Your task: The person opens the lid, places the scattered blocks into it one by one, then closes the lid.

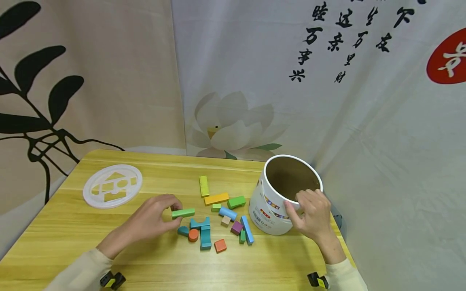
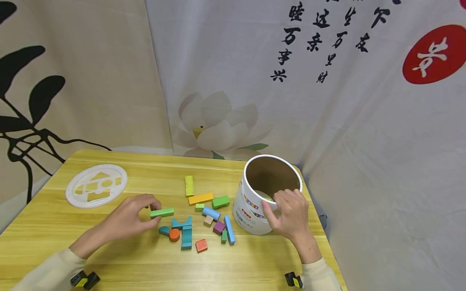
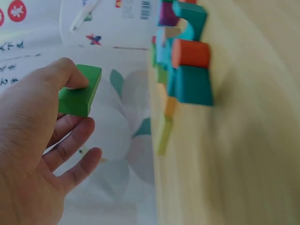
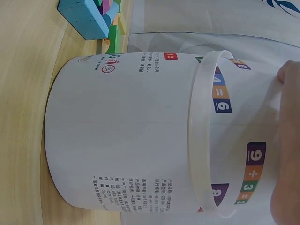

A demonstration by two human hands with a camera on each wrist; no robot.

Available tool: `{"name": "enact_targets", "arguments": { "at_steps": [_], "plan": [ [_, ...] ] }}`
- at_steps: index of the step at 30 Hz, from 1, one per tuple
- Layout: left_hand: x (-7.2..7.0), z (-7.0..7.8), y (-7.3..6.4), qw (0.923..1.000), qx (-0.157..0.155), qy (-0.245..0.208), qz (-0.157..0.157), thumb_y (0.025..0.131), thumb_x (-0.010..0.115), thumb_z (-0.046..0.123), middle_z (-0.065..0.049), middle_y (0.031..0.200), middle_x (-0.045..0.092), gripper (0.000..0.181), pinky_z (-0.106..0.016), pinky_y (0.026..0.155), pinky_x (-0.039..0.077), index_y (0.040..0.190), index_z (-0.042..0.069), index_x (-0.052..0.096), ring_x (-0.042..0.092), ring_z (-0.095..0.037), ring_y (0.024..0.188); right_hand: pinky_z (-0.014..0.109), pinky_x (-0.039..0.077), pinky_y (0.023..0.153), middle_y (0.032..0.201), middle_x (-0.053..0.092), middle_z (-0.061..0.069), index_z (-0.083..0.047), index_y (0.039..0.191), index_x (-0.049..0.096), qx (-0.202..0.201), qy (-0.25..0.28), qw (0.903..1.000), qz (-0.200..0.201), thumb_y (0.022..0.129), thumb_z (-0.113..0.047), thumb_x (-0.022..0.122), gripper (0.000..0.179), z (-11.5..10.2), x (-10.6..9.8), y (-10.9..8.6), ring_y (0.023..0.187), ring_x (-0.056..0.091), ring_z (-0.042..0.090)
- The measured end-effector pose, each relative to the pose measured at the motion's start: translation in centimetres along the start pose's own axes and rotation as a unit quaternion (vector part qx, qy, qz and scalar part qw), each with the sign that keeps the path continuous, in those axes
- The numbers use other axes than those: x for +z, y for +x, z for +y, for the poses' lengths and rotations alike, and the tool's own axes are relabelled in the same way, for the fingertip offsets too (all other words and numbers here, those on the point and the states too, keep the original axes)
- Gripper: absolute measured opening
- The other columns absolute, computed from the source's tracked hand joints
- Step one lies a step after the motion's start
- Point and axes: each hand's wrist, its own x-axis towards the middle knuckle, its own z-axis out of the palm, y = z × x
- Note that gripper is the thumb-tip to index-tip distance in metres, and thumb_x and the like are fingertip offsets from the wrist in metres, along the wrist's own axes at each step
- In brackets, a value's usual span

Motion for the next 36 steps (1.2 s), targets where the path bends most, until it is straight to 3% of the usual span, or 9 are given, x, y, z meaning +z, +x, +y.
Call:
{"name": "enact_targets", "arguments": {
  "at_steps": [10, 17, 22, 31, 36],
  "plan": [
    [0.5, 2.5, 4.6, 0.9989, 0.036, -0.023, 0.018, 0.088, 0.09, 0.01, 0.014, 0.093, 0.071, 0.019, -0.025, 0.076, 0.06, 0.098, 0.022, 0.078, 0.062, -0.003, 0.085, 0.032, 0.021, 0.055, 0.057, 0.031, -0.006, -0.015, 0.061, 0.038, 0.0, 0.0, 1.0, 0.002, 0.107, -0.047, 0.056, 0.059, 0.0, 0.1, 0.0, 0.054, 0.027, 0.011],
    [0.6, 3.9, 8.0, 0.9915, 0.111, -0.038, 0.057, 0.088, 0.091, 0.009, 0.008, 0.092, 0.073, 0.021, -0.026, 0.076, 0.063, 0.098, 0.018, 0.074, 0.065, -0.006, 0.086, 0.032, 0.021, 0.055, 0.057, 0.03, -0.007, -0.015, 0.061, 0.038, 0.002, -0.006, 1.0, -0.002, 0.109, -0.049, 0.054, 0.061, 0.0, 0.1, 0.0, 0.054, 0.027, 0.011],
    [0.5, 5.2, 10.5, 0.9866, 0.143, -0.037, 0.069, 0.091, 0.089, 0.009, 0.004, 0.094, 0.075, 0.019, -0.029, 0.078, 0.063, 0.102, 0.015, 0.075, 0.067, -0.008, 0.087, 0.032, 0.021, 0.056, 0.057, 0.031, -0.006, -0.014, 0.061, 0.039, 0.004, -0.005, 1.0, -0.003, 0.109, -0.049, 0.054, 0.061, 0.1, 0.0, 0.0, 0.055, 0.027, 0.011],
    [0.7, 7.7, 14.8, 0.9827, 0.167, -0.041, 0.067, 0.096, 0.086, 0.012, -0.002, 0.1, 0.078, 0.015, -0.034, 0.083, 0.064, 0.107, 0.009, 0.076, 0.071, -0.016, 0.093, 0.031, 0.022, 0.056, 0.057, 0.033, -0.006, -0.014, 0.062, 0.042, 0.006, -0.01, 0.9999, -0.006, 0.109, -0.049, 0.054, 0.06, 0.1, -0.1, -0.1, 0.055, 0.028, 0.01],
    [1.3, 8.8, 16.6, 0.9819, 0.17, -0.054, 0.063, 0.098, 0.086, 0.012, -0.003, 0.102, 0.078, 0.013, -0.034, 0.089, 0.065, 0.107, 0.01, 0.077, 0.071, -0.017, 0.096, 0.032, 0.023, 0.056, 0.057, 0.034, -0.006, -0.014, 0.062, 0.043, 0.005, -0.007, 1.0, -0.005, 0.109, -0.049, 0.055, 0.06, 0.1, 0.0, -0.1, 0.055, 0.029, 0.011]
  ]
}}
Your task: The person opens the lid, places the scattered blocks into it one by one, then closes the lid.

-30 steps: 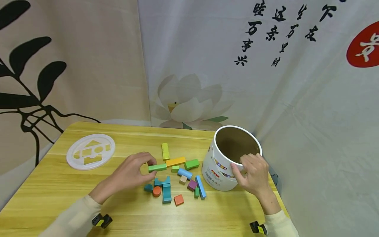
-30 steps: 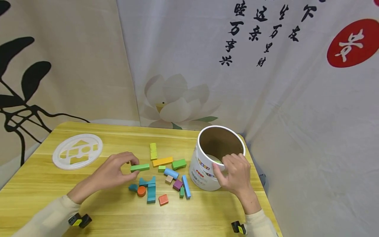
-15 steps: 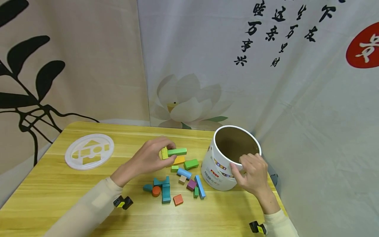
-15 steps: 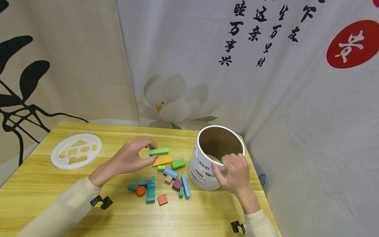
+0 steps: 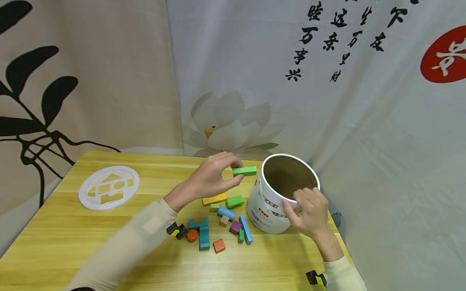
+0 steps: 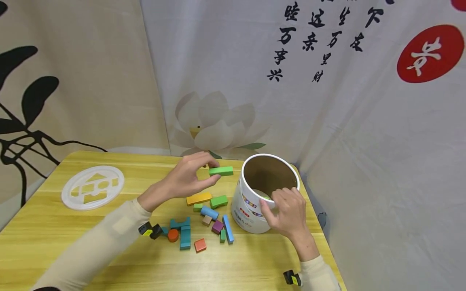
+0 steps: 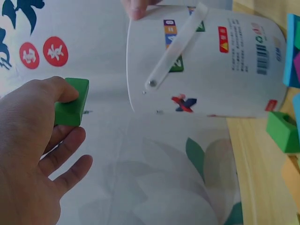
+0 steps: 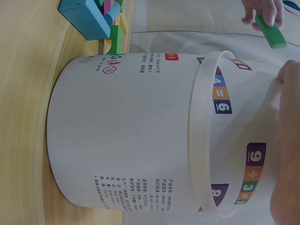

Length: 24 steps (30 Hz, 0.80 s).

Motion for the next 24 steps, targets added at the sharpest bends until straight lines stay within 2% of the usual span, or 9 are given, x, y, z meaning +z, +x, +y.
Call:
{"name": "enact_targets", "arguments": {
  "at_steps": [7, 12, 18, 24],
  "plan": [
    [1.4, 0.2, 1.7, 0.9996, -0.008, -0.028, 0.002, 0.1, 0.086, 0.013, -0.004, 0.106, 0.08, 0.015, -0.036, 0.09, 0.065, 0.112, 0.008, 0.078, 0.074, -0.018, 0.098, 0.03, 0.021, 0.057, 0.057, 0.032, -0.007, -0.013, 0.061, 0.043, -0.003, 0.008, 1.0, -0.004, 0.109, -0.048, 0.055, 0.06, -0.1, 0.2, 0.1, 0.056, 0.028, 0.01],
    [2.6, 0.3, 3.3, 0.9991, -0.002, -0.043, -0.005, 0.101, 0.085, 0.013, -0.006, 0.107, 0.081, 0.016, -0.036, 0.092, 0.066, 0.114, 0.007, 0.079, 0.075, -0.018, 0.098, 0.03, 0.022, 0.057, 0.057, 0.031, -0.007, -0.014, 0.062, 0.042, 0.0, 0.007, 0.9999, -0.008, 0.109, -0.049, 0.054, 0.061, -0.1, 0.1, 0.0, 0.056, 0.028, 0.009],
    [4.1, 1.0, 5.8, 0.9982, -0.005, -0.044, -0.039, 0.104, 0.083, 0.015, -0.007, 0.111, 0.083, 0.016, -0.032, 0.092, 0.065, 0.116, 0.006, 0.079, 0.079, -0.019, 0.101, 0.029, 0.021, 0.058, 0.057, 0.032, -0.007, -0.015, 0.063, 0.042, 0.001, 0.003, 0.9999, -0.013, 0.111, -0.05, 0.053, 0.06, -0.1, -0.1, -0.2, 0.056, 0.027, 0.009],
    [6.0, 1.4, 8.3, 0.9953, -0.019, -0.047, -0.082, 0.107, 0.08, 0.019, -0.003, 0.103, 0.08, 0.014, -0.021, 0.079, 0.052, 0.116, 0.008, 0.078, 0.075, -0.023, 0.089, 0.029, 0.021, 0.058, 0.058, 0.031, -0.007, -0.015, 0.063, 0.042, -0.001, 0.001, 1.0, -0.009, 0.111, -0.049, 0.053, 0.06, 0.0, 0.0, 0.1, 0.056, 0.026, 0.009]
  ]
}}
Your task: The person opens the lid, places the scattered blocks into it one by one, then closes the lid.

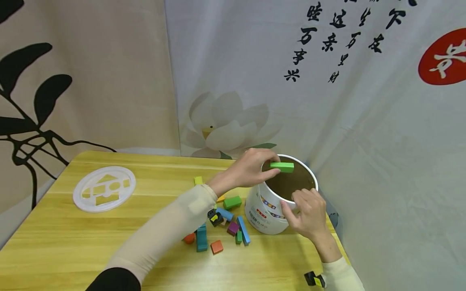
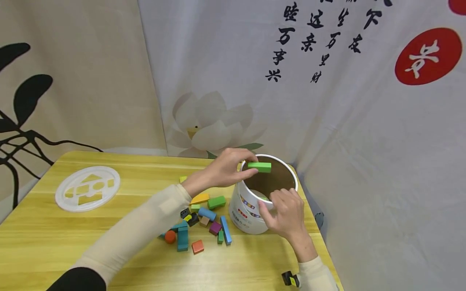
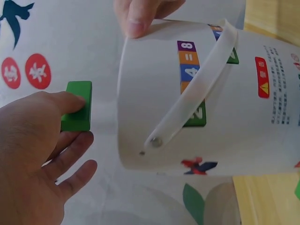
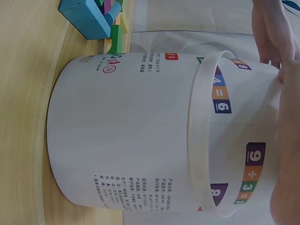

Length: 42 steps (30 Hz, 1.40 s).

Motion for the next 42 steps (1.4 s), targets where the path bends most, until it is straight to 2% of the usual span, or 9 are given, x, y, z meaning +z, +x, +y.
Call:
{"name": "enact_targets", "arguments": {
  "at_steps": [3, 6, 10, 13, 18, 25, 33, 39, 42],
  "plan": [
    [0.8, 0.0, 0.9, 0.9996, -0.016, 0.0, -0.023, 0.109, 0.078, 0.021, -0.004, 0.107, 0.08, 0.017, -0.025, 0.08, 0.056, 0.119, 0.008, 0.078, 0.075, -0.024, 0.092, 0.029, 0.02, 0.058, 0.058, 0.03, -0.007, -0.014, 0.063, 0.042, -0.002, 0.003, 1.0, 0.0, 0.111, -0.048, 0.053, 0.06, 0.0, 0.0, 0.1, 0.057, 0.025, 0.009],
    [1.4, 0.0, 1.4, 0.9985, -0.031, 0.004, -0.045, 0.111, 0.075, 0.028, -0.008, 0.132, 0.079, 0.034, -0.037, 0.102, 0.061, 0.137, 0.008, 0.075, 0.075, -0.027, 0.119, 0.029, 0.02, 0.057, 0.058, 0.031, -0.007, -0.014, 0.063, 0.043, -0.005, 0.005, 1.0, -0.002, 0.11, -0.047, 0.054, 0.059, 0.0, 0.1, 0.2, 0.057, 0.024, 0.008],
    [1.6, -0.1, 1.3, 0.9966, -0.039, 0.021, -0.07, 0.111, 0.072, 0.043, -0.011, 0.171, 0.056, 0.063, -0.057, 0.133, 0.043, 0.166, 0.015, 0.056, 0.053, -0.032, 0.16, 0.029, 0.02, 0.057, 0.058, 0.032, -0.007, -0.013, 0.062, 0.043, -0.008, 0.002, 1.0, -0.002, 0.11, -0.047, 0.054, 0.06, 0.0, 0.0, 0.2, 0.057, 0.024, 0.008],
    [1.2, -0.4, 0.7, 0.9957, -0.043, 0.034, -0.074, 0.11, 0.071, 0.05, -0.01, 0.18, 0.045, 0.075, -0.062, 0.139, 0.034, 0.174, 0.021, 0.045, 0.041, -0.033, 0.169, 0.029, 0.02, 0.057, 0.058, 0.031, -0.007, -0.014, 0.062, 0.042, -0.008, -0.002, 1.0, 0.0, 0.11, -0.047, 0.053, 0.06, 0.0, 0.0, 0.1, 0.056, 0.025, 0.009],
    [-0.4, -1.0, -1.2, 0.9942, -0.057, 0.053, -0.073, 0.106, 0.071, 0.059, -0.004, 0.185, 0.036, 0.088, -0.063, 0.141, 0.028, 0.179, 0.028, 0.034, 0.032, -0.029, 0.174, 0.031, 0.021, 0.057, 0.057, 0.031, -0.006, -0.013, 0.062, 0.041, -0.007, -0.004, 1.0, 0.003, 0.11, -0.047, 0.053, 0.059, 0.0, -0.1, 0.2, 0.055, 0.026, 0.01],
    [-2.2, -2.6, -5.7, 0.9918, -0.083, 0.066, -0.071, 0.103, 0.071, 0.066, -0.003, 0.189, 0.028, 0.095, -0.064, 0.144, 0.018, 0.181, 0.032, 0.028, 0.018, -0.031, 0.179, 0.033, 0.022, 0.055, 0.057, 0.032, -0.005, -0.012, 0.061, 0.042, -0.002, -0.002, 1.0, 0.007, 0.107, -0.046, 0.056, 0.059, -0.1, -0.1, 0.1, 0.054, 0.028, 0.012],
    [-4.2, -3.8, -12.1, 0.9898, -0.092, 0.078, -0.076, 0.103, 0.073, 0.061, -0.009, 0.185, 0.036, 0.092, -0.071, 0.14, 0.025, 0.179, 0.026, 0.034, 0.028, -0.039, 0.175, 0.032, 0.022, 0.055, 0.057, 0.031, -0.006, -0.014, 0.061, 0.04, 0.0, 0.0, 0.9999, 0.012, 0.105, -0.045, 0.058, 0.056, -0.3, 0.0, 0.0, 0.054, 0.028, 0.011],
    [-5.4, -4.3, -17.7, 0.9863, -0.104, 0.087, -0.094, 0.104, 0.079, 0.052, -0.013, 0.182, 0.042, 0.087, -0.075, 0.135, 0.031, 0.176, 0.019, 0.042, 0.037, -0.042, 0.17, 0.033, 0.022, 0.055, 0.058, 0.031, -0.005, -0.014, 0.062, 0.04, -0.001, -0.002, 0.9999, 0.016, 0.106, -0.045, 0.057, 0.057, -0.3, 0.0, 0.1, 0.054, 0.028, 0.012],
    [-5.7, -4.5, -20.7, 0.9826, -0.125, 0.087, -0.106, 0.104, 0.08, 0.051, -0.014, 0.181, 0.043, 0.087, -0.075, 0.134, 0.034, 0.176, 0.021, 0.042, 0.039, -0.043, 0.169, 0.033, 0.023, 0.055, 0.058, 0.031, -0.005, -0.014, 0.062, 0.039, -0.002, 0.0, 0.9999, 0.016, 0.107, -0.046, 0.057, 0.058, -0.4, 0.1, 0.1, 0.054, 0.028, 0.012]
  ]
}}
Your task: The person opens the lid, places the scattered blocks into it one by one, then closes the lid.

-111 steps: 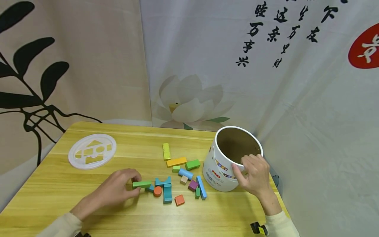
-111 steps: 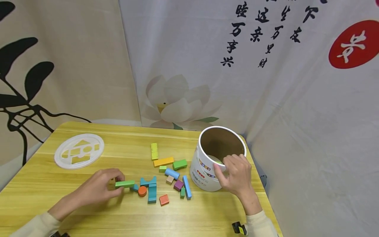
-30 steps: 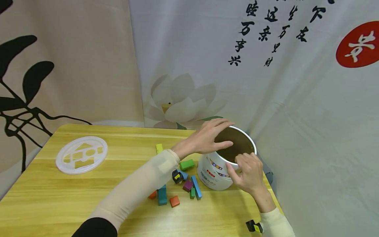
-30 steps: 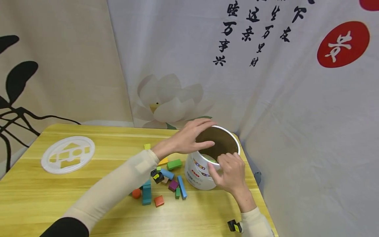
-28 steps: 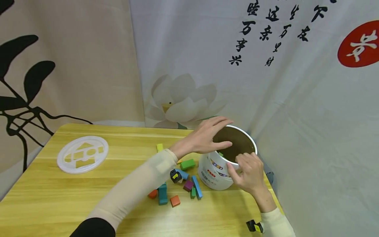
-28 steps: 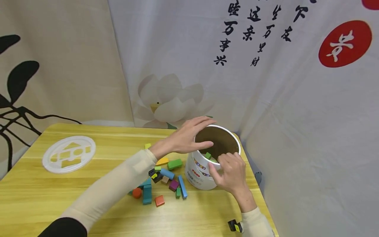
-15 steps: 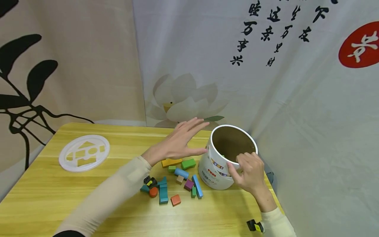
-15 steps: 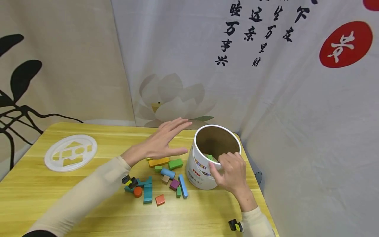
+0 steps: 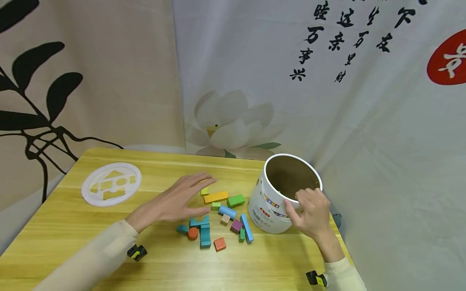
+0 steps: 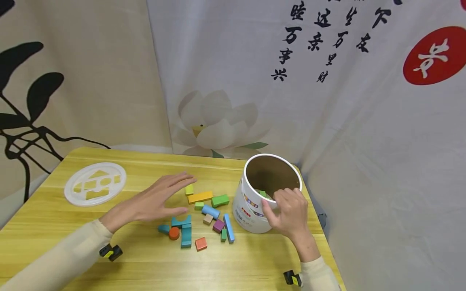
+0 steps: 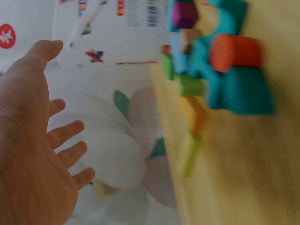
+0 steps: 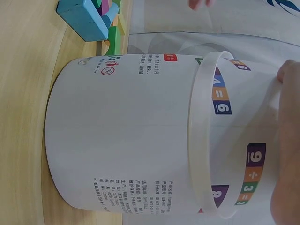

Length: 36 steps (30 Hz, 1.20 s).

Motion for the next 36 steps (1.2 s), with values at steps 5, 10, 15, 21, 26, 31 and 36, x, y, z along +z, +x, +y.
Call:
{"name": "enact_targets", "arguments": {
  "at_steps": [5, 10, 15, 21, 26, 31, 36],
  "plan": [
    [1.3, -1.2, -4.1, 0.9991, -0.04, -0.005, -0.01, 0.104, 0.08, 0.05, -0.017, 0.179, 0.045, 0.087, -0.075, 0.128, 0.041, 0.176, 0.019, 0.042, 0.048, -0.045, 0.162, 0.034, 0.023, 0.055, 0.058, 0.032, -0.005, -0.014, 0.062, 0.04, -0.001, -0.002, 1.0, -0.002, 0.106, -0.045, 0.057, 0.057, 0.0, -0.1, 0.0, 0.055, 0.029, 0.012],
    [2.9, -1.8, -7.0, 0.996, -0.08, -0.039, -0.008, 0.104, 0.082, 0.041, -0.016, 0.17, 0.057, 0.076, -0.069, 0.122, 0.052, 0.168, 0.014, 0.052, 0.06, -0.044, 0.153, 0.034, 0.023, 0.056, 0.058, 0.032, -0.005, -0.013, 0.062, 0.041, 0.0, -0.002, 1.0, 0.002, 0.105, -0.043, 0.058, 0.055, 0.0, -0.2, 0.0, 0.054, 0.029, 0.013],
    [4.4, -2.1, -8.9, 0.9938, -0.099, -0.05, 0.002, 0.104, 0.083, 0.035, -0.011, 0.154, 0.07, 0.057, -0.06, 0.114, 0.061, 0.153, 0.012, 0.065, 0.071, -0.035, 0.14, 0.034, 0.023, 0.055, 0.058, 0.032, -0.005, -0.014, 0.062, 0.04, 0.001, -0.001, 1.0, 0.0, 0.105, -0.044, 0.058, 0.055, 0.0, -0.1, 0.0, 0.054, 0.03, 0.013],
    [5.5, -2.4, -9.5, 0.9957, -0.078, -0.047, 0.017, 0.1, 0.088, 0.026, 0.0, 0.133, 0.079, 0.041, -0.048, 0.104, 0.067, 0.136, 0.013, 0.075, 0.078, -0.021, 0.121, 0.034, 0.023, 0.056, 0.058, 0.032, -0.005, -0.014, 0.062, 0.04, 0.007, -0.001, 1.0, -0.003, 0.105, -0.045, 0.058, 0.055, -0.1, -0.1, -0.1, 0.055, 0.03, 0.012],
    [6.2, -2.6, -9.5, 0.997, -0.065, -0.038, 0.019, 0.096, 0.09, 0.022, 0.004, 0.124, 0.082, 0.031, -0.044, 0.101, 0.068, 0.125, 0.016, 0.08, 0.079, -0.015, 0.115, 0.033, 0.023, 0.056, 0.057, 0.032, -0.006, -0.014, 0.061, 0.04, 0.006, 0.001, 1.0, -0.002, 0.105, -0.046, 0.058, 0.057, -0.2, -0.1, -0.2, 0.055, 0.029, 0.011],
    [6.6, -3.0, -9.4, 0.9975, -0.051, -0.04, 0.027, 0.095, 0.091, 0.019, 0.004, 0.119, 0.084, 0.028, -0.04, 0.096, 0.069, 0.121, 0.014, 0.082, 0.079, -0.012, 0.109, 0.033, 0.023, 0.056, 0.057, 0.032, -0.006, -0.014, 0.061, 0.039, 0.005, 0.003, 1.0, -0.003, 0.107, -0.047, 0.057, 0.059, -0.1, -0.1, -0.1, 0.055, 0.029, 0.011],
    [6.8, -3.3, -9.2, 0.9971, -0.048, -0.056, 0.019, 0.099, 0.089, 0.02, 0.005, 0.117, 0.084, 0.024, -0.037, 0.093, 0.069, 0.121, 0.016, 0.083, 0.078, -0.01, 0.106, 0.033, 0.022, 0.056, 0.057, 0.031, -0.006, -0.014, 0.061, 0.039, 0.001, 0.001, 1.0, -0.003, 0.108, -0.048, 0.056, 0.06, 0.0, -0.1, 0.0, 0.055, 0.028, 0.011]
  ]
}}
